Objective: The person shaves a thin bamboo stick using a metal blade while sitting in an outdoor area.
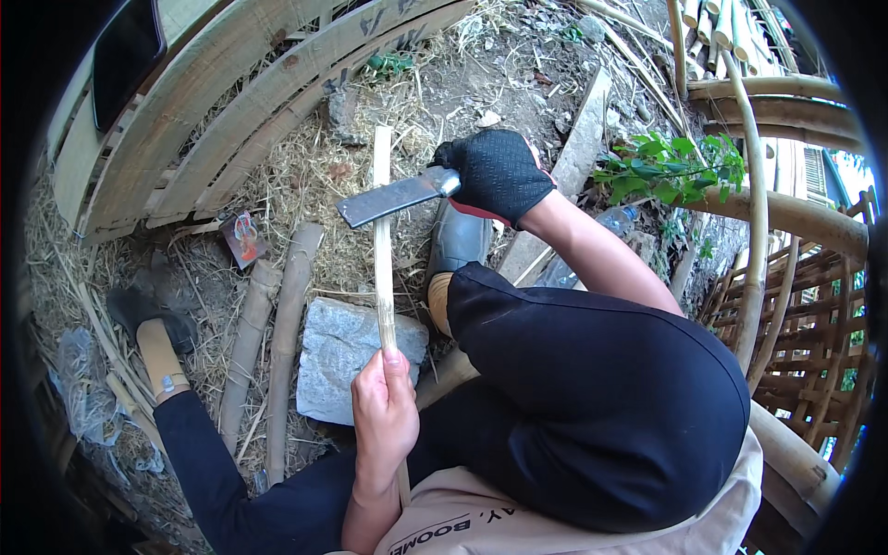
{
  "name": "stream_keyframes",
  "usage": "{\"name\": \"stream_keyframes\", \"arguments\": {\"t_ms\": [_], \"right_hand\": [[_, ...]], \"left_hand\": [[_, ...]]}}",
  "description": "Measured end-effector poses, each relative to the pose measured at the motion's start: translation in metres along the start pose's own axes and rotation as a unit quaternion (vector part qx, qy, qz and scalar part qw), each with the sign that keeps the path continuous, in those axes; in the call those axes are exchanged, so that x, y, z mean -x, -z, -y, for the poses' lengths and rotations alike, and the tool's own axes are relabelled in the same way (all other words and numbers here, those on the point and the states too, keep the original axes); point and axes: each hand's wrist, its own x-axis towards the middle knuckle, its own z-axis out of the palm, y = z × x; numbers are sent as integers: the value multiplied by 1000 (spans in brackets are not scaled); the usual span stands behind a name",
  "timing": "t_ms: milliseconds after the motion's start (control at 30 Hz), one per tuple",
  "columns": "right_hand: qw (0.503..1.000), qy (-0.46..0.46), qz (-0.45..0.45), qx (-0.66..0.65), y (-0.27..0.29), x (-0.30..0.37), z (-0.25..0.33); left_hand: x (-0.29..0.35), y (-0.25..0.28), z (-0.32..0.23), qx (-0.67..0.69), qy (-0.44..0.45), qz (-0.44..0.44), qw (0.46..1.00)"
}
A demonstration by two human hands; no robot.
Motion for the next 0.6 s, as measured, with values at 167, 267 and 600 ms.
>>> {"name": "stream_keyframes", "arguments": {"t_ms": [167, 267, 600], "right_hand": [[1000, -11, 0, -12, -4, -6, -4], [998, -45, -49, -17, -9, -22, -11], [953, -237, -144, -119, 27, -10, -117]], "left_hand": [[-2, -2, -3, 7, 0, -5, 1000], [1, 0, -3, -16, 5, -9, 1000], [-1, -3, -4, 4, -1, 41, 999]]}}
